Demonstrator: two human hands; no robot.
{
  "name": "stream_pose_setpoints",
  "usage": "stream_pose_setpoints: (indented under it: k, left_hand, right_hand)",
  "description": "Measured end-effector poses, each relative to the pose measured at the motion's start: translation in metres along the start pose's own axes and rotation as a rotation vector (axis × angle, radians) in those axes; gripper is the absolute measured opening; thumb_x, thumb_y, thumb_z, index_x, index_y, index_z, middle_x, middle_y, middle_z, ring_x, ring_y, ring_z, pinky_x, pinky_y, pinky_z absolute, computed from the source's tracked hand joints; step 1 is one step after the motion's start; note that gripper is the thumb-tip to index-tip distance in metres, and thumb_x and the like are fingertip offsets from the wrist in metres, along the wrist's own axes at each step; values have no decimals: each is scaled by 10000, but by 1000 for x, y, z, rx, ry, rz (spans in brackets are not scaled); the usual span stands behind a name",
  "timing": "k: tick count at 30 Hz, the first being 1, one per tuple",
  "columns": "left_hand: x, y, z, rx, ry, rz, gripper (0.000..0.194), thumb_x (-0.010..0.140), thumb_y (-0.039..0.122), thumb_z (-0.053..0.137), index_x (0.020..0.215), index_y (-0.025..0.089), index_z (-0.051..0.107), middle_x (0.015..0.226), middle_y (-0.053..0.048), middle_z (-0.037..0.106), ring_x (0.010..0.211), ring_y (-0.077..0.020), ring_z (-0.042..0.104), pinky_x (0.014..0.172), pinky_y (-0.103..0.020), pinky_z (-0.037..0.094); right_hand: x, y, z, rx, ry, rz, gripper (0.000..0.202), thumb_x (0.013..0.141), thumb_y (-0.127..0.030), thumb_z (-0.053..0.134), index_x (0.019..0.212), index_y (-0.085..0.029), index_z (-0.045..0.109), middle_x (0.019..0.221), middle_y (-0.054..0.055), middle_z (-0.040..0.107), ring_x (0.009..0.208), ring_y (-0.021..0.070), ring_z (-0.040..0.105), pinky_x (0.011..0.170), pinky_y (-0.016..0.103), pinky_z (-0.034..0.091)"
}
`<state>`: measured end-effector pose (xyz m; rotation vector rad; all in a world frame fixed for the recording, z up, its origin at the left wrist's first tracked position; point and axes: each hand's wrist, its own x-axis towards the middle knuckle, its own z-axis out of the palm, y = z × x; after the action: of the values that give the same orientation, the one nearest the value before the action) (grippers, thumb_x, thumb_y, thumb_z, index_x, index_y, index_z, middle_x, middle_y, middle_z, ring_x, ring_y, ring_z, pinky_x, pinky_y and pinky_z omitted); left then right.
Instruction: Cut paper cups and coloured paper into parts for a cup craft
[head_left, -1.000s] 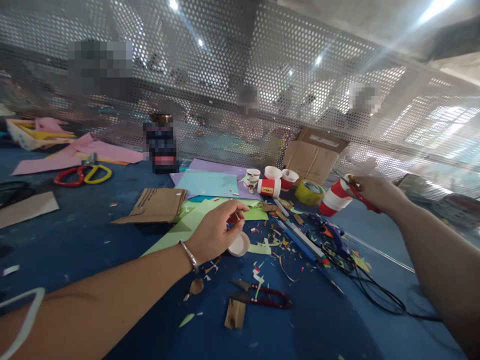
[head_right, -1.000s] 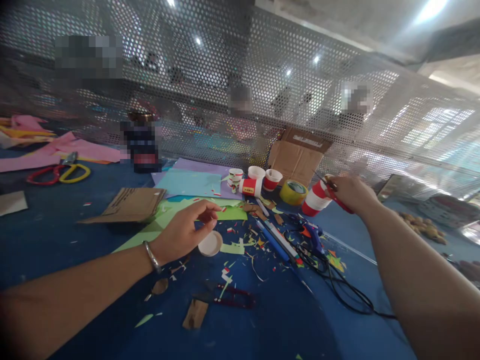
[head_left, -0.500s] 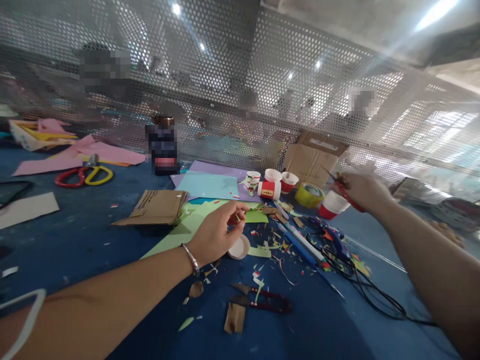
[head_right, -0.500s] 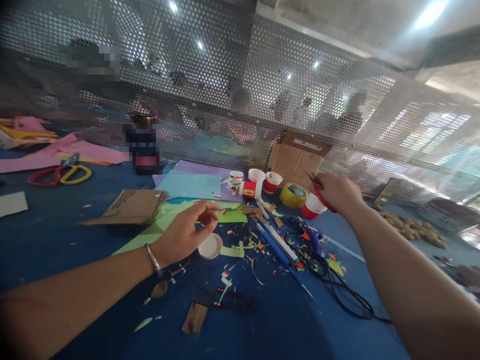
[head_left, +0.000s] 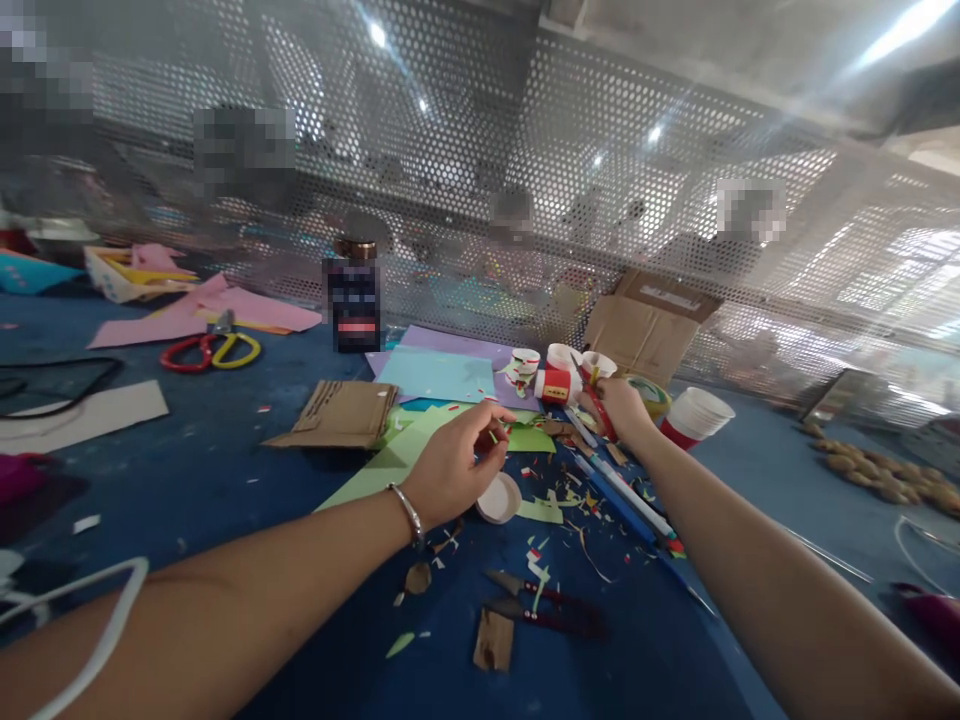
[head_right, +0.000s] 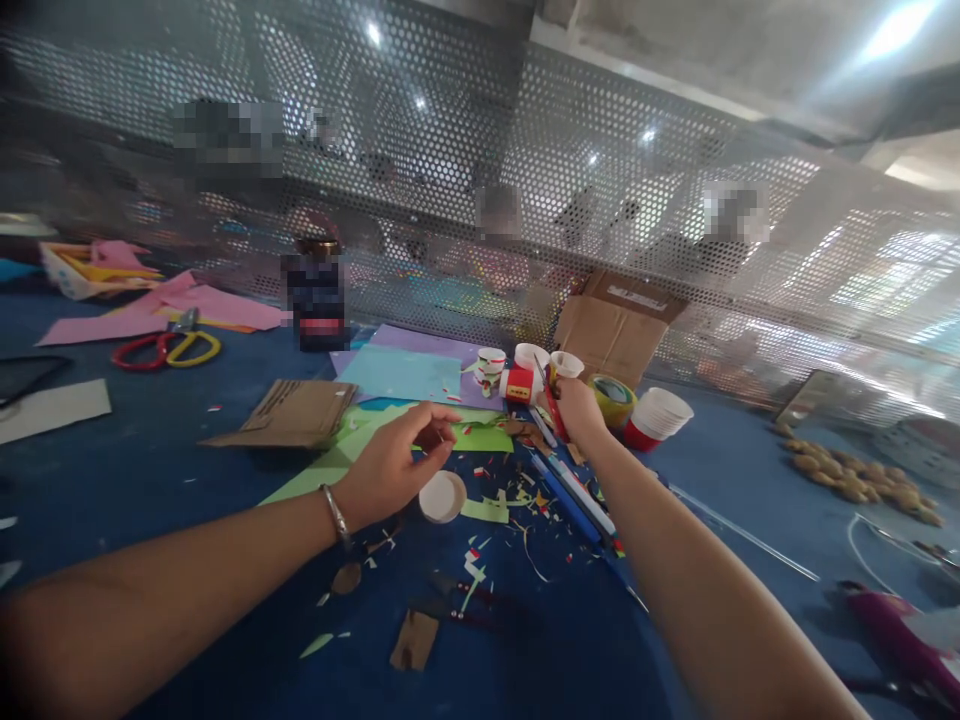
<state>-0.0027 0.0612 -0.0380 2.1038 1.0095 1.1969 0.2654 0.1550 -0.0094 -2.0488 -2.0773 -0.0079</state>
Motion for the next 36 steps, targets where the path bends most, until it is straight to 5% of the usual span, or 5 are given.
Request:
stream_pose_setpoints:
  k: [6,12,21,30,36]
  left_hand:
    - [1,-3,1,36,35,32,275,863,131,536,1127,207,558,963,-37,654,818,-153,624,756,-308,529]
    - [3,2,-1,84,153,54,456,851,163,593,1295,212,503,1255,-114,551,1152,-238,563,904,-380,532]
    - [4,-1,1,149,-12,78,589,835,361,722,1356,225,481,1275,-110,623,1188,-280,574,1029,-499,451]
    - [8,14,7,-546,115,-426,485,809,347,732,1198,165,506,1117,-116,694,890,-184,684,834,-369,554]
    - [11,20,8,-834,176,-540,384,805,234,692,1160,162,565,1100,-106,710,931,-177,674,826,-332,549]
  right_hand:
    - [-23,-11,-14,269,-72,70,335,966,-351,611,1236,-153,606,1197,90,644,988,218,663,829,410,575]
    - [-58,-29,-41,504,-1,-18,373,834,-510,636,687,-169,601,464,-23,549,344,152,539,344,247,409]
    - [-105,-63,-44,864,-98,-90,316,707,-468,760,814,-185,667,422,-56,537,300,130,472,294,219,355]
    - [-132,-62,-56,878,29,1,409,773,-541,721,582,-213,567,359,-51,466,280,104,423,308,218,357]
    - [-152,-58,-43,1003,-286,-53,411,807,-542,703,635,-209,534,398,-78,452,273,85,406,323,212,328]
